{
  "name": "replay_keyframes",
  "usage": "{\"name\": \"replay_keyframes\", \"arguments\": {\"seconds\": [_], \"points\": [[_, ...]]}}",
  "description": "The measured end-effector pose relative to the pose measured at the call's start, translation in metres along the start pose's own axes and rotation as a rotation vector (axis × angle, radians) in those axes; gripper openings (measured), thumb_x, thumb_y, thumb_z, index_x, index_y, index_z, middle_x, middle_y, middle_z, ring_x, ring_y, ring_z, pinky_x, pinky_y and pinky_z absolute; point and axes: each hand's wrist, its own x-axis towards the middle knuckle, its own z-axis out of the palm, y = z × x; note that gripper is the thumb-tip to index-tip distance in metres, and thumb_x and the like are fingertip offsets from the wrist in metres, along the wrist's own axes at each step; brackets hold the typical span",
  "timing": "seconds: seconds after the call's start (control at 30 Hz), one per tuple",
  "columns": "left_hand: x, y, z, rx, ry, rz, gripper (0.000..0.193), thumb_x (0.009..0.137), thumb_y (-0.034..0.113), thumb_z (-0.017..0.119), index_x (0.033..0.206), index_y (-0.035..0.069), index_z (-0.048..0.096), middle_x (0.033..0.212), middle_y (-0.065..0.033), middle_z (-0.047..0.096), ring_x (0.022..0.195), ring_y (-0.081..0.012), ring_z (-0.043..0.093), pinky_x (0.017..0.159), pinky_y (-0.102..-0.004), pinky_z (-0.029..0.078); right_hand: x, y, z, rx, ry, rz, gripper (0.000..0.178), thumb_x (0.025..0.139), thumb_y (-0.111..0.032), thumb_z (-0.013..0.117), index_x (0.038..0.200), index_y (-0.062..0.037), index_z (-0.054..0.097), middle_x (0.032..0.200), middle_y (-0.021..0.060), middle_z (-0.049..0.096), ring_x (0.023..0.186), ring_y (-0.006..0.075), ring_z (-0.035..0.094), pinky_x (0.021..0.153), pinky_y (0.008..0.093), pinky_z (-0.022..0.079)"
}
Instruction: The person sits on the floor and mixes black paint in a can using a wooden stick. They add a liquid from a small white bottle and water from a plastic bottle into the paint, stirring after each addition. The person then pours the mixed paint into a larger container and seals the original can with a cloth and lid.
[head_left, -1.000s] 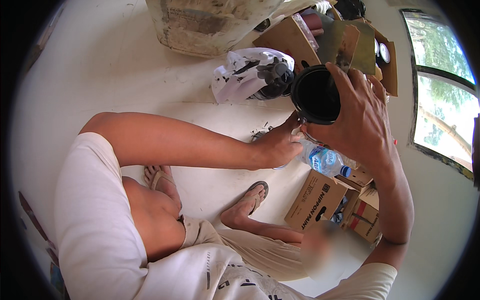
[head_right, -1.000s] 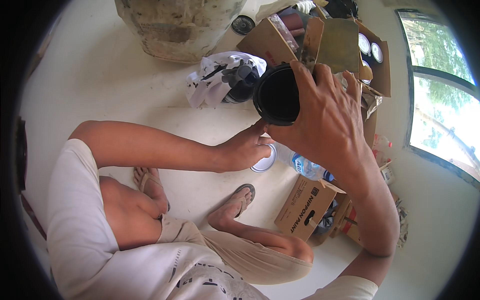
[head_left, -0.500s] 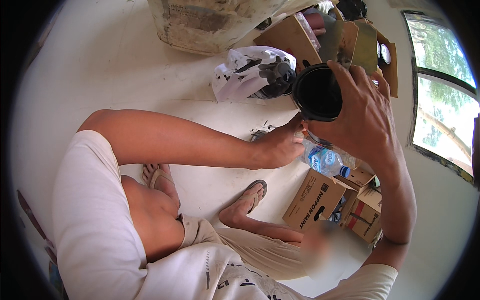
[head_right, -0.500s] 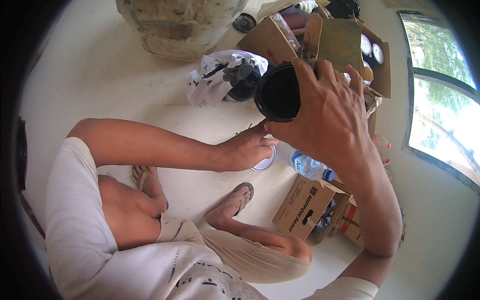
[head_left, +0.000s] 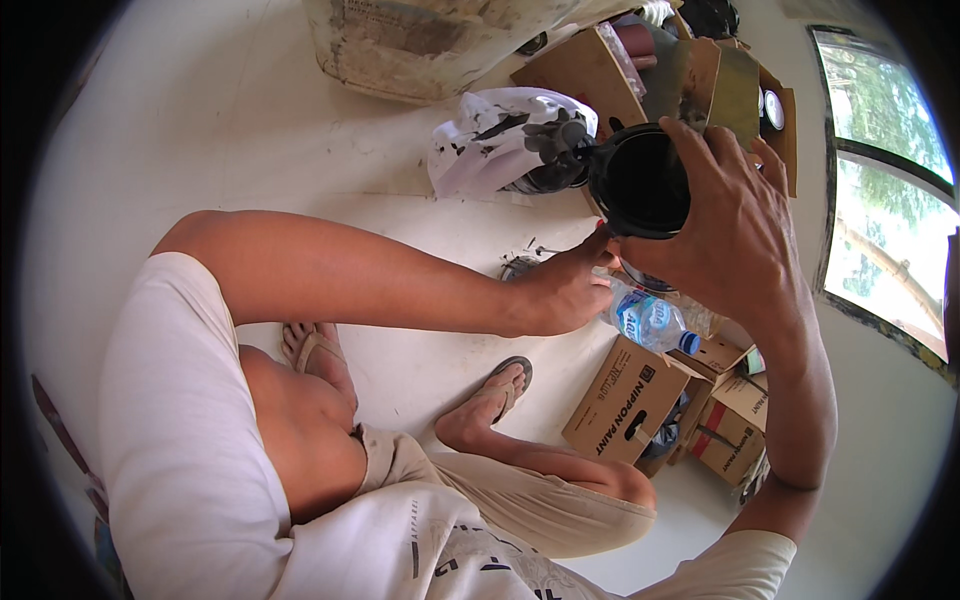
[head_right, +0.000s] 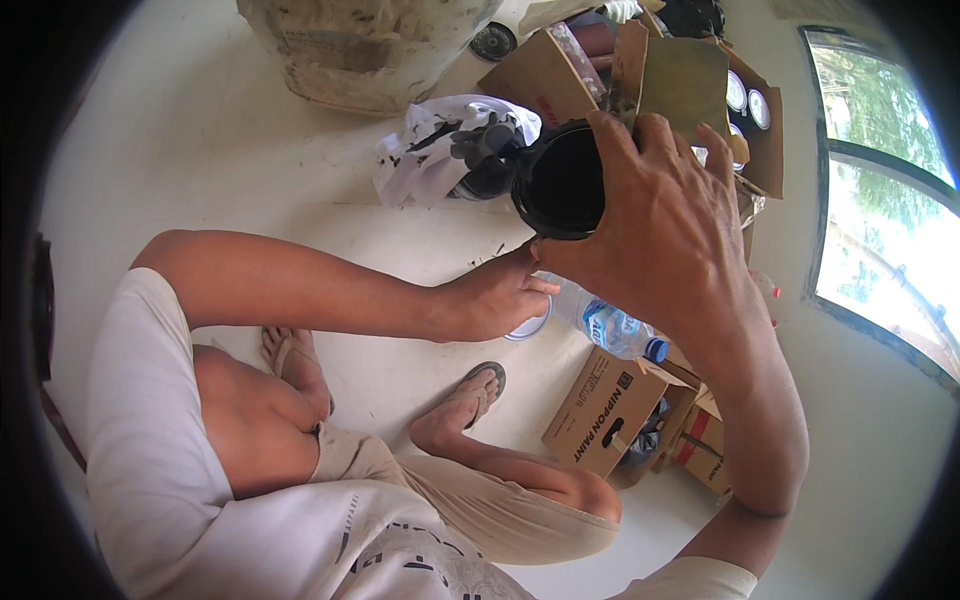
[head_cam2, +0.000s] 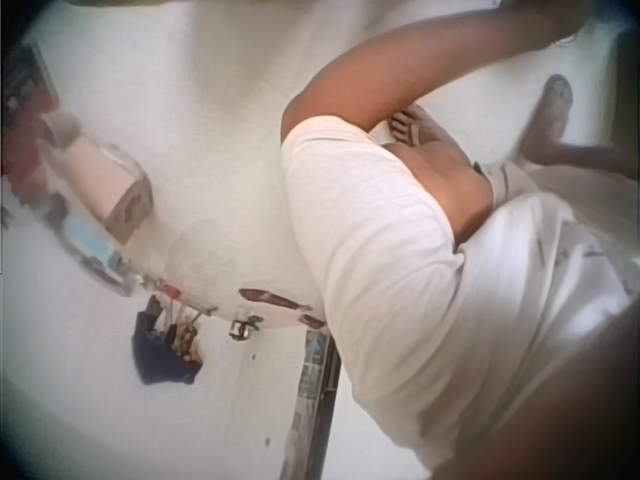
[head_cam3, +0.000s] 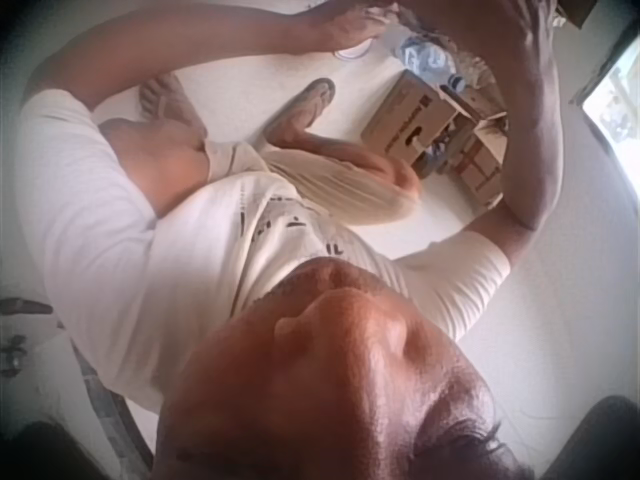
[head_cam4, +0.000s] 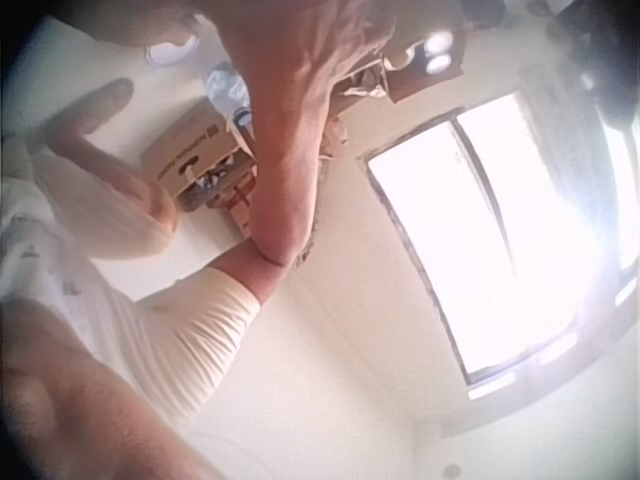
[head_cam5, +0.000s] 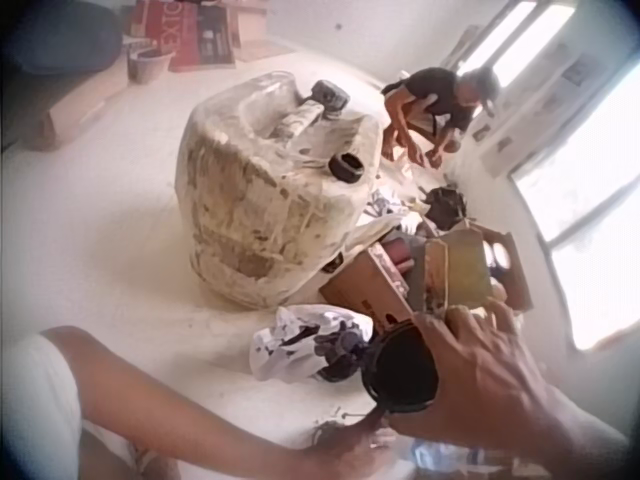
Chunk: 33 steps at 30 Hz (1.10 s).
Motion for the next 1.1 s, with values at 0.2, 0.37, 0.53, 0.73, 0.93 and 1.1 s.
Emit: {"name": "replay_keyframes", "arguments": {"seconds": [0.2,0.37,0.53,0.73,0.93,1.1], "points": [[0.002,0.001,0.001,0.072,-0.014,-0.001,0.068,0.097,0.009,0.047,0.160,0.012,0.021,0.160,-0.0205,0.039,0.142,-0.0351,0.054,0.114,-0.0448,0.045,-0.001,0.002,-0.002,-0.016,0.014,-0.008,0.099,0.057,-0.040,0.093,0.143,-0.0057,0.058,0.123,0.0164,0.066,0.118,0.0351,0.067,0.121,0.0553,0.033],[0.001,0.002,0.001,0.109,-0.006,0.001,0.065,0.099,0.011,0.048,0.159,0.010,0.024,0.158,-0.0205,0.043,0.140,-0.0333,0.056,0.112,-0.0441,0.047,0.001,0.000,-0.006,-0.007,0.002,-0.003,0.100,0.056,-0.040,0.093,0.143,-0.0050,0.059,0.124,0.0174,0.066,0.117,0.0353,0.067,0.121,0.0546,0.033],[0.004,0.003,0.003,0.075,-0.012,-0.026,0.059,0.099,0.011,0.051,0.154,0.008,0.032,0.152,-0.0175,0.049,0.137,-0.0304,0.057,0.110,-0.0428,0.048,0.000,0.001,-0.008,-0.003,-0.011,0.005,0.099,0.056,-0.040,0.093,0.142,-0.0038,0.060,0.123,0.0181,0.067,0.117,0.0349,0.068,0.121,0.0532,0.034],[0.001,0.006,0.002,0.052,-0.018,-0.030,0.055,0.099,0.010,0.052,0.151,0.006,0.035,0.147,-0.0139,0.053,0.136,-0.0271,0.057,0.105,-0.0392,0.050,0.001,-0.001,-0.010,-0.025,-0.010,0.001,0.098,0.056,-0.039,0.092,0.142,-0.0033,0.060,0.123,0.0178,0.068,0.117,0.0346,0.067,0.119,0.0511,0.036],[0.001,0.011,0.003,0.045,-0.020,-0.045,0.050,0.099,0.009,0.053,0.147,0.005,0.038,0.144,-0.0130,0.055,0.124,-0.0240,0.060,0.098,-0.0378,0.051,0.001,-0.003,-0.015,-0.040,-0.024,-0.001,0.097,0.057,-0.039,0.092,0.142,-0.0032,0.061,0.124,0.0174,0.067,0.119,0.0347,0.066,0.116,0.0492,0.039],[-0.002,0.013,0.004,0.070,-0.016,-0.046,0.047,0.100,0.011,0.053,0.145,0.004,0.041,0.141,-0.0131,0.058,0.120,-0.0233,0.062,0.093,-0.0374,0.053,0.002,-0.004,-0.017,-0.040,-0.044,0.010,0.097,0.058,-0.039,0.091,0.143,-0.0033,0.060,0.126,0.0172,0.067,0.119,0.0355,0.066,0.116,0.0497,0.039]]}}
